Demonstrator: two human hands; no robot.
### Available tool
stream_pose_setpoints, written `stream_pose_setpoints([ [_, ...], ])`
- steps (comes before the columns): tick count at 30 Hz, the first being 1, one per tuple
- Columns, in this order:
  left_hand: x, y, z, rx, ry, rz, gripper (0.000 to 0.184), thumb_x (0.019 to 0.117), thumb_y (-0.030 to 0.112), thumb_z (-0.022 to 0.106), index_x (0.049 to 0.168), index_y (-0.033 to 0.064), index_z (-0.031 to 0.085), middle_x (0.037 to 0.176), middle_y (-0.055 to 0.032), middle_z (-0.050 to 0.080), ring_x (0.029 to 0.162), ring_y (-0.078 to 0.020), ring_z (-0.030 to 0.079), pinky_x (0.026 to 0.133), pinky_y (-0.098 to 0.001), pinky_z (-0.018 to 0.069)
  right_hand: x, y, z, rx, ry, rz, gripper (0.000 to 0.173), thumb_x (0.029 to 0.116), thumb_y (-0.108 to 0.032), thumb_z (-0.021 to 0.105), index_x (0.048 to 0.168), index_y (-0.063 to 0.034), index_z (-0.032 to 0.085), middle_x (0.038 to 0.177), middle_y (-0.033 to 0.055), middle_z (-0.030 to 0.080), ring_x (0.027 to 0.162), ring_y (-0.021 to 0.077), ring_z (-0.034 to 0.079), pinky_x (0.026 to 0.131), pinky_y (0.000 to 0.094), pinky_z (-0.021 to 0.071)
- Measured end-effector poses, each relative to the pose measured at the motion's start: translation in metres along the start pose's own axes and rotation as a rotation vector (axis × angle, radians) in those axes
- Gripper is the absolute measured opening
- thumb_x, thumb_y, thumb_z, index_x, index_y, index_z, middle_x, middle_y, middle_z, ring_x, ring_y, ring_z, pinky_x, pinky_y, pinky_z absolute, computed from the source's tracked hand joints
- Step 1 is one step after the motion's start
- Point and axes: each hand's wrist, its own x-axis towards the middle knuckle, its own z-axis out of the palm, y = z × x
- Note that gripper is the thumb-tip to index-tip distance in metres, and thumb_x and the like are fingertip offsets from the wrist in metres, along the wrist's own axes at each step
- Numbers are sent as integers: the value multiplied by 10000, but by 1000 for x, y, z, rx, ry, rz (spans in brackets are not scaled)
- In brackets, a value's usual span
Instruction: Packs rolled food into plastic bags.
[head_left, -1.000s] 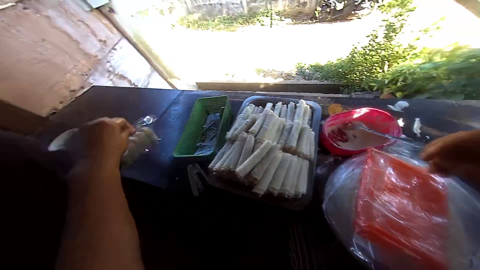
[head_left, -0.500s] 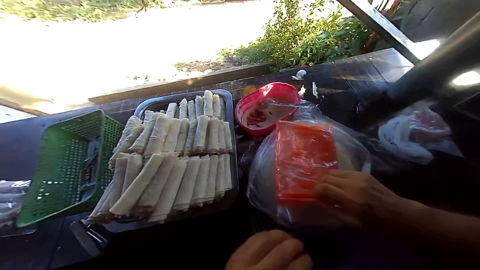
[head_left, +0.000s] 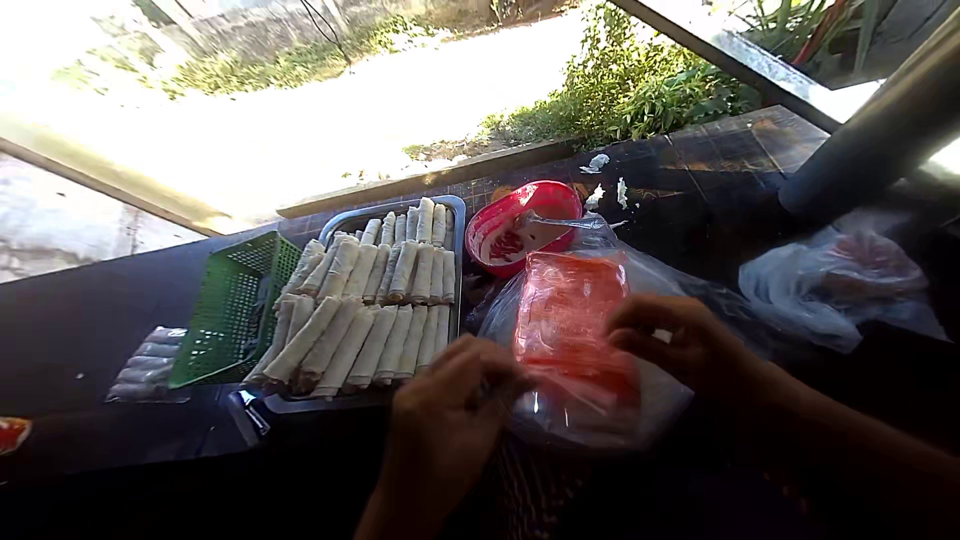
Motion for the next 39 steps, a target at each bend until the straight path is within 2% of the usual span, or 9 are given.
stream_pose_setpoints([
  [6, 80, 3, -38, 50, 57, -173, 128, 932, 209, 719, 879, 166, 611, 713, 141, 584, 568, 89, 508, 518, -86, 423, 13, -19, -17, 126, 276, -109, 176, 1032, -185, 578, 981, -55, 685, 865, -53, 676, 729, -74, 581, 651, 83, 486],
  [9, 97, 9, -46, -257, -181, -335, 185, 931, 92, 682, 800, 202, 611, 588, 115, 567, 426, 60, 438, 400, -94, 368, 15, -27, -18, 98, 257, -210, 179, 1017, -220, 620, 991, -51, 671, 887, -25, 682, 782, -55, 599, 686, 98, 498],
  [13, 84, 1, -35, -475, -648, -358, 145, 886, 251, 750, 776, 249, 656, 629, 171, 586, 501, 102, 483, 453, -73, 387, 15, -12, 0, -177, -83, -186, 703, 822, -488, 794, 1331, -38, 614, 1305, 139, 660, 1248, 242, 608, 1021, 416, 515],
  [17, 69, 1, -43, -534, -600, -297, 146, 889, 362, 756, 822, 257, 679, 674, 178, 596, 554, 120, 505, 493, -53, 410, 7, 17, 32, -422, -317, -189, 841, 749, -440, 873, 1435, -71, 555, 1509, 189, 533, 1424, 443, 460, 1136, 683, 350],
  [22, 78, -14, -115, -553, -80, -41, 100, 997, 331, 645, 998, 264, 720, 900, 156, 682, 660, 65, 588, 544, -87, 484, 9, 20, 10, -268, -356, -165, 849, 788, -427, 845, 1441, 13, 528, 1507, 236, 516, 1428, 416, 465, 1166, 580, 372],
  [26, 91, 4, -59, -102, 401, -221, 202, 989, 149, 626, 896, 288, 514, 707, 228, 588, 497, 104, 502, 455, -85, 436, 21, -6, -1, -85, 197, -213, 211, 987, -236, 648, 1025, -33, 693, 999, 63, 726, 947, 60, 679, 833, 210, 558],
  [29, 74, -10, 2, -153, 326, -323, 205, 921, 67, 703, 918, 141, 511, 700, 109, 611, 490, 18, 561, 461, -175, 510, 43, -27, 1, -40, 316, -234, 144, 965, -162, 654, 929, -25, 680, 850, 10, 679, 781, -14, 639, 717, 133, 543],
  [33, 46, -16, 54, -216, 222, -314, 189, 823, 73, 786, 834, 39, 601, 768, 36, 644, 606, -1, 650, 567, -185, 587, 78, -25, 9, 59, -8, 102, 216, 908, -229, 759, 980, -25, 748, 907, 49, 710, 806, 89, 655, 713, 268, 540],
  [39, 2, -25, 66, -330, 310, -375, 229, 914, 120, 734, 779, 82, 553, 696, 67, 615, 576, 1, 651, 540, -191, 598, 90, -12, 17, -45, 46, 0, 72, 948, -70, 666, 920, -8, 687, 805, 42, 648, 668, 58, 607, 626, 209, 531],
])
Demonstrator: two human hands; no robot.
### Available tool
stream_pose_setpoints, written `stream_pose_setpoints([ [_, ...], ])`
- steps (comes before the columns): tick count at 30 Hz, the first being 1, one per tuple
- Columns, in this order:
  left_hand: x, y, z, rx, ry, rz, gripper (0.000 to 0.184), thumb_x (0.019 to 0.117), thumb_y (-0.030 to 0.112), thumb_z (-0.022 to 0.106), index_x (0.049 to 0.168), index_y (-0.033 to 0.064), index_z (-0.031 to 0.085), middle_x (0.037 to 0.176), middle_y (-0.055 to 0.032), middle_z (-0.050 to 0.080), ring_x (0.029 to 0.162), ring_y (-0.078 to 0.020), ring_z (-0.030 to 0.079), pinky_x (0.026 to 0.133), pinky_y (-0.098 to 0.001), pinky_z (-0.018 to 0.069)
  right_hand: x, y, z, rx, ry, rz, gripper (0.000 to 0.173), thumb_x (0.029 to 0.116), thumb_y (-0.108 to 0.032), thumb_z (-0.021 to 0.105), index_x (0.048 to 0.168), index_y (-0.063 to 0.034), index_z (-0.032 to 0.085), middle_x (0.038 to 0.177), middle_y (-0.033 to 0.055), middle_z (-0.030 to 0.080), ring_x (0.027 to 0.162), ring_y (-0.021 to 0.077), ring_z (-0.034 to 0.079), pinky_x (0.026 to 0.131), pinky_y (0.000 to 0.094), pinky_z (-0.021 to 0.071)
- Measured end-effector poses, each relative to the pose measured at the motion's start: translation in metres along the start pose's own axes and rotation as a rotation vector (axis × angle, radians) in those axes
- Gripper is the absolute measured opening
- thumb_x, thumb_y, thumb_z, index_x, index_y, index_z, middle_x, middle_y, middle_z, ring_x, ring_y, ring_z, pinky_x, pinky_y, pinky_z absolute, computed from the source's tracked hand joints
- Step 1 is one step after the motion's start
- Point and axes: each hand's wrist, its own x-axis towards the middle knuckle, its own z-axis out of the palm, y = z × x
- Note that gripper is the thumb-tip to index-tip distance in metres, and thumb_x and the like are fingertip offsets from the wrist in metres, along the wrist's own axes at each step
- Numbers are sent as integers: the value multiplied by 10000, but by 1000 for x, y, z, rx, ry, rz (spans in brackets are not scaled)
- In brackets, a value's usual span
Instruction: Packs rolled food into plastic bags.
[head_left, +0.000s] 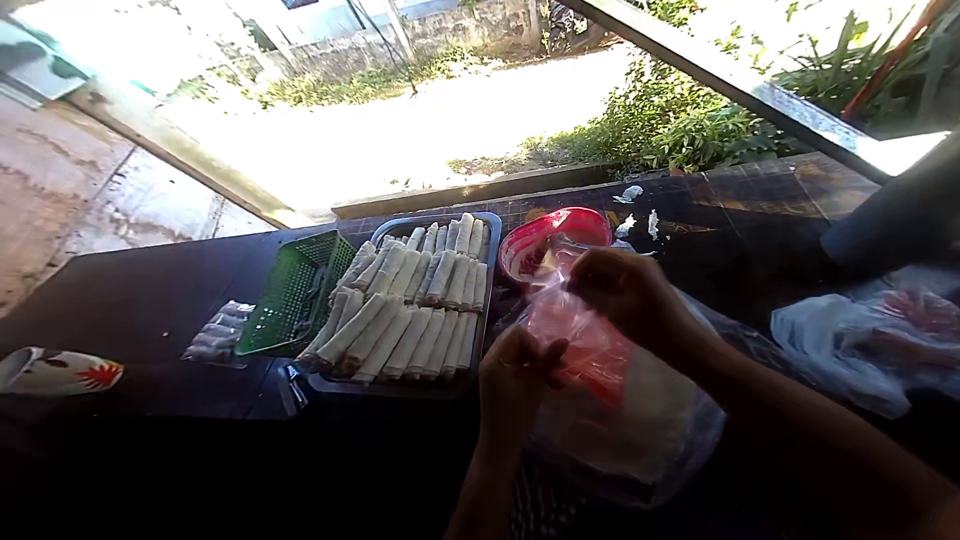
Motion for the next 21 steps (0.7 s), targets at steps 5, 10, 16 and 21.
stream_pose_setpoints([
  [5, -8, 8, -5, 754, 260, 346, 315, 848, 152, 740, 1080, -44, 654, 1151, -286, 634, 941, -282, 640, 780, -322, 513, -3, -4, 15, -315, -150, -367, 121, 928, -90, 633, 851, -50, 717, 786, 64, 695, 750, 183, 687, 665, 331, 561],
  [10, 2, 0, -11, 875, 180, 740, 108, 968, 67, 593, 888, 48, 663, 841, -106, 693, 795, -226, 677, 743, -288, 555, -12, -15, 18, -568, -214, -426, 113, 851, -9, 597, 894, -72, 681, 812, 65, 695, 826, 252, 701, 694, 389, 555],
  [16, -12, -17, -17, 602, 35, 683, 85, 937, 4, 612, 867, 40, 644, 870, -123, 618, 825, -189, 638, 772, -208, 546, -1, 21, -14, -576, -433, -229, 169, 788, 45, 695, 944, -17, 677, 854, 143, 677, 836, 354, 682, 716, 525, 550],
  [21, -20, -33, -8, 492, -2, 578, 107, 911, 1, 656, 834, 28, 724, 893, -139, 671, 800, -185, 665, 759, -231, 571, 62, 10, -7, -264, -547, -383, 373, 836, -398, 772, 1038, -87, 733, 1060, 49, 719, 1045, 164, 666, 902, 364, 549],
])
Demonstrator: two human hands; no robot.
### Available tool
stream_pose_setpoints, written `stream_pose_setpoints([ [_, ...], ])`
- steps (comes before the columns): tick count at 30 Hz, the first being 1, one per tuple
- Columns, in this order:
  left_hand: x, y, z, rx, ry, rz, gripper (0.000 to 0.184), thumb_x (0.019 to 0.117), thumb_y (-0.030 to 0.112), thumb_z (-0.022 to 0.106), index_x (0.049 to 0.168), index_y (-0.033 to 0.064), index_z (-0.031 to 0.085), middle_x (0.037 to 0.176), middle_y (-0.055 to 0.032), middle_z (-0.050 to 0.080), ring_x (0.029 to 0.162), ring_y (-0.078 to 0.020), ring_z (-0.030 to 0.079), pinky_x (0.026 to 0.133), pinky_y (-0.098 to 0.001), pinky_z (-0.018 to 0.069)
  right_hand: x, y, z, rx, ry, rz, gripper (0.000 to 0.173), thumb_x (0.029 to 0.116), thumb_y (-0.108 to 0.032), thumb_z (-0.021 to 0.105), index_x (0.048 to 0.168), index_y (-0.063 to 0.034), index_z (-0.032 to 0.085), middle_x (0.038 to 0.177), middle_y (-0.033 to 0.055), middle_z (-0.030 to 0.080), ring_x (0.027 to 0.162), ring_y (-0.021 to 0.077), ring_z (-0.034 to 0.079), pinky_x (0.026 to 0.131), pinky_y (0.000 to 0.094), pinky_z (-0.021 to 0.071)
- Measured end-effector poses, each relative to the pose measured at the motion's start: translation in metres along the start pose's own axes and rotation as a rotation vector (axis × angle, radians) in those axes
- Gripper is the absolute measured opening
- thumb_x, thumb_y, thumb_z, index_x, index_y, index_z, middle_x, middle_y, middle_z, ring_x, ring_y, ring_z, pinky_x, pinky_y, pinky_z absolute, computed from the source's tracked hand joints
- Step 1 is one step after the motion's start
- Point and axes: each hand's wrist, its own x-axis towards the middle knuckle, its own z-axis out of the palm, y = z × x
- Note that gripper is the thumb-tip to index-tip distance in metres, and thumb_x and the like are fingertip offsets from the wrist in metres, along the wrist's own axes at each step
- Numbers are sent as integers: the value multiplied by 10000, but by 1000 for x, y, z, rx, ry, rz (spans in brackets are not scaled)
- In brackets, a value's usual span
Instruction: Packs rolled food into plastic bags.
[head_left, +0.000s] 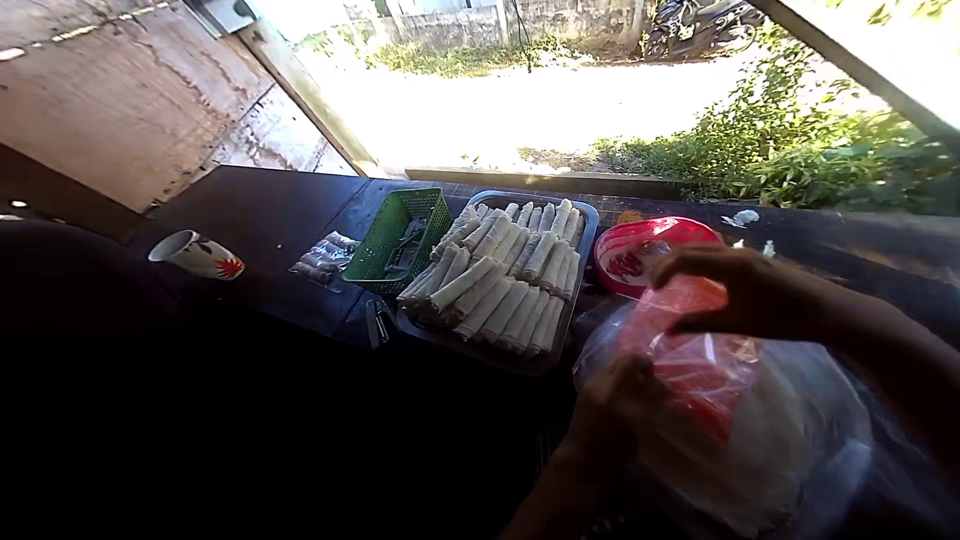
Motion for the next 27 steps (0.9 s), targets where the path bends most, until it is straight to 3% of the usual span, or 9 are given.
stream_pose_setpoints([
  [2, 1, 4, 6, 22, 8, 8, 114, 905, 7, 656, 824, 41, 729, 895, -125, 691, 816, -188, 682, 762, -243, 578, 50, -15, 12, -105, 41, -117, 364, 863, -357, 734, 1137, -116, 733, 1158, 46, 720, 1141, 210, 657, 941, 418, 547],
  [5, 5, 5, 9, 100, 12, 9, 128, 885, 4, 657, 805, 64, 737, 877, -102, 703, 778, -188, 682, 716, -255, 573, 121, -46, 47, -221, -126, -271, 482, 864, -76, 723, 1343, -98, 666, 1347, 109, 665, 1307, 301, 581, 1059, 499, 463],
  [8, 6, 4, 7, 107, -15, 5, 126, 870, -16, 656, 807, 59, 736, 873, -103, 707, 778, -200, 694, 698, -271, 579, 171, -55, 81, -401, -279, -303, 652, 820, 15, 751, 1442, -62, 570, 1364, 153, 628, 1318, 352, 542, 1049, 519, 442],
  [11, 6, 2, 5, 80, -42, 14, 120, 877, -23, 652, 827, 51, 732, 864, -104, 698, 760, -212, 688, 664, -296, 576, 195, -55, 96, -481, -373, -312, 555, 815, 37, 757, 1345, -47, 616, 1218, 156, 661, 1198, 354, 583, 972, 498, 462],
  [14, 7, -1, 6, 63, -33, 30, 125, 880, -12, 656, 812, 59, 733, 858, -100, 705, 745, -214, 689, 636, -298, 571, 202, -57, 98, -479, -411, -318, 444, 831, 74, 730, 1254, -24, 636, 1162, 168, 658, 1144, 356, 605, 938, 489, 486],
  [17, 7, -4, 8, 50, -23, 45, 135, 880, -10, 652, 796, 68, 722, 850, -92, 703, 717, -205, 674, 607, -290, 554, 208, -57, 98, -470, -456, -290, 417, 831, 80, 728, 1225, -15, 632, 1154, 171, 653, 1138, 356, 608, 936, 482, 492],
  [23, 6, -8, 12, 24, 13, 59, 132, 874, -8, 657, 797, 72, 728, 855, -93, 712, 716, -203, 678, 593, -289, 545, 232, -53, 88, -419, -419, -268, 477, 701, 86, 788, 1145, -11, 643, 1107, 163, 653, 1098, 360, 614, 891, 497, 510],
  [27, 5, -8, 14, 4, 27, 55, 136, 877, -8, 652, 801, 73, 730, 841, -91, 710, 695, -202, 669, 583, -290, 540, 262, -48, 90, -318, -464, -275, 476, 745, 65, 774, 1185, -15, 611, 1199, 169, 629, 1174, 364, 581, 967, 489, 485],
])
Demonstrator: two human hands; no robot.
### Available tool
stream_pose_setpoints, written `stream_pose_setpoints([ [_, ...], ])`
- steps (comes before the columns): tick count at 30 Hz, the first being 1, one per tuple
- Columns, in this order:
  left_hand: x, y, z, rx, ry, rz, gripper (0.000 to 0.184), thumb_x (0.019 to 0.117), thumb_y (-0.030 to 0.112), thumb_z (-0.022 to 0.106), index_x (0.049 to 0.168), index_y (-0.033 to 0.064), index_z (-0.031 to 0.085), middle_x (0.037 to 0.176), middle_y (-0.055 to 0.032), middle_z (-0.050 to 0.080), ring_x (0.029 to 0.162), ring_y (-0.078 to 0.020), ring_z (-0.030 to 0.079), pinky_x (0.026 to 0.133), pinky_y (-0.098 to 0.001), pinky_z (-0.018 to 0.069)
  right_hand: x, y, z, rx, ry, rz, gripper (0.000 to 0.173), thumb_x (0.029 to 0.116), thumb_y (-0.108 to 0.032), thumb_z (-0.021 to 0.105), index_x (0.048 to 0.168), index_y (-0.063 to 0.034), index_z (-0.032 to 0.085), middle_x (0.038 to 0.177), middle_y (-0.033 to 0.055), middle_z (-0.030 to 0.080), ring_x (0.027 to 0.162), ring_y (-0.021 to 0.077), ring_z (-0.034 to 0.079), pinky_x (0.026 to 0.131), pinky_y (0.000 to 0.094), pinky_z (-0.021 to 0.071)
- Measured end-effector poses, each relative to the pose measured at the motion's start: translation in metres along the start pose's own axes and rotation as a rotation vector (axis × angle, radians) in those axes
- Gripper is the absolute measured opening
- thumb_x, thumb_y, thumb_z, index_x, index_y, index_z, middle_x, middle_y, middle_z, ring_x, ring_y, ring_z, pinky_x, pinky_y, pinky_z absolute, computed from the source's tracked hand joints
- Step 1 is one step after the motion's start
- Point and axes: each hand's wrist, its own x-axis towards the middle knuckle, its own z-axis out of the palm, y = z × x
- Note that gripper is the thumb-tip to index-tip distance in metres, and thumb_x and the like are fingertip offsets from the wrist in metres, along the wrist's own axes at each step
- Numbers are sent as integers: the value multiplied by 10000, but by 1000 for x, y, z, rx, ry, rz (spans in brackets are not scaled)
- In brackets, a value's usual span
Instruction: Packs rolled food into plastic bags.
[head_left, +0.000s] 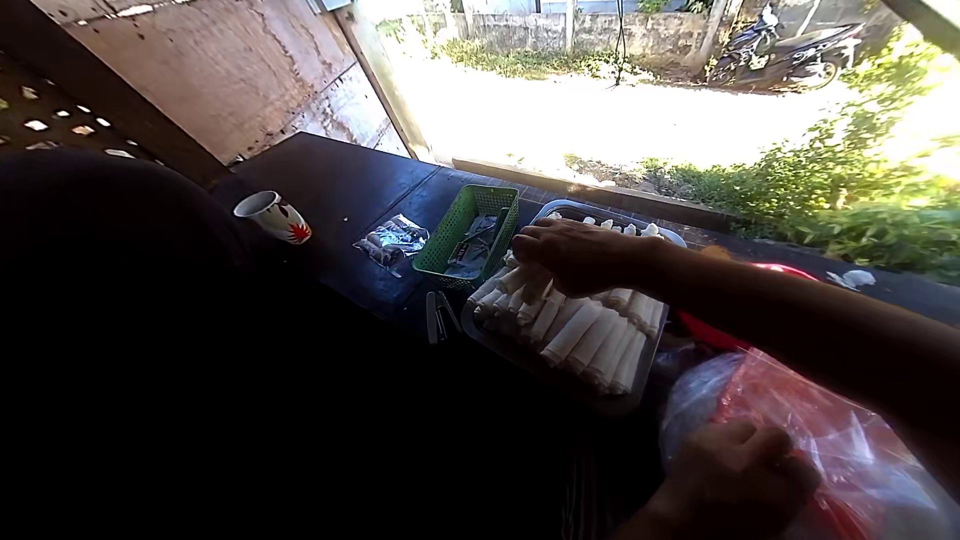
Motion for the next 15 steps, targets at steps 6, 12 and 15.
stream_pose_setpoints([
  [6, 2, -1, -3, 17, -17, 14, 140, 871, -9, 656, 816, 74, 754, 855, -82, 729, 679, -183, 670, 579, -275, 538, 16, -1, 8, -128, -159, -65, 534, 800, -6, 791, 1290, -67, 589, 1153, 103, 677, 1183, 308, 596, 1038, 506, 419],
  [12, 3, -3, -1, 10, 6, 31, 154, 865, -13, 652, 811, 78, 763, 862, -80, 736, 670, -178, 662, 567, -269, 524, 19, 7, 7, -222, -160, -203, 419, 805, -11, 788, 1204, -68, 673, 1150, 93, 686, 1151, 299, 595, 1020, 486, 416],
  [15, 3, -4, -2, 7, 0, 35, 151, 870, -14, 646, 814, 69, 758, 851, -83, 732, 675, -181, 670, 578, -268, 535, 22, 8, 5, -232, -203, -231, 396, 829, -27, 776, 1206, -36, 652, 1193, 130, 662, 1153, 312, 588, 968, 479, 425],
])
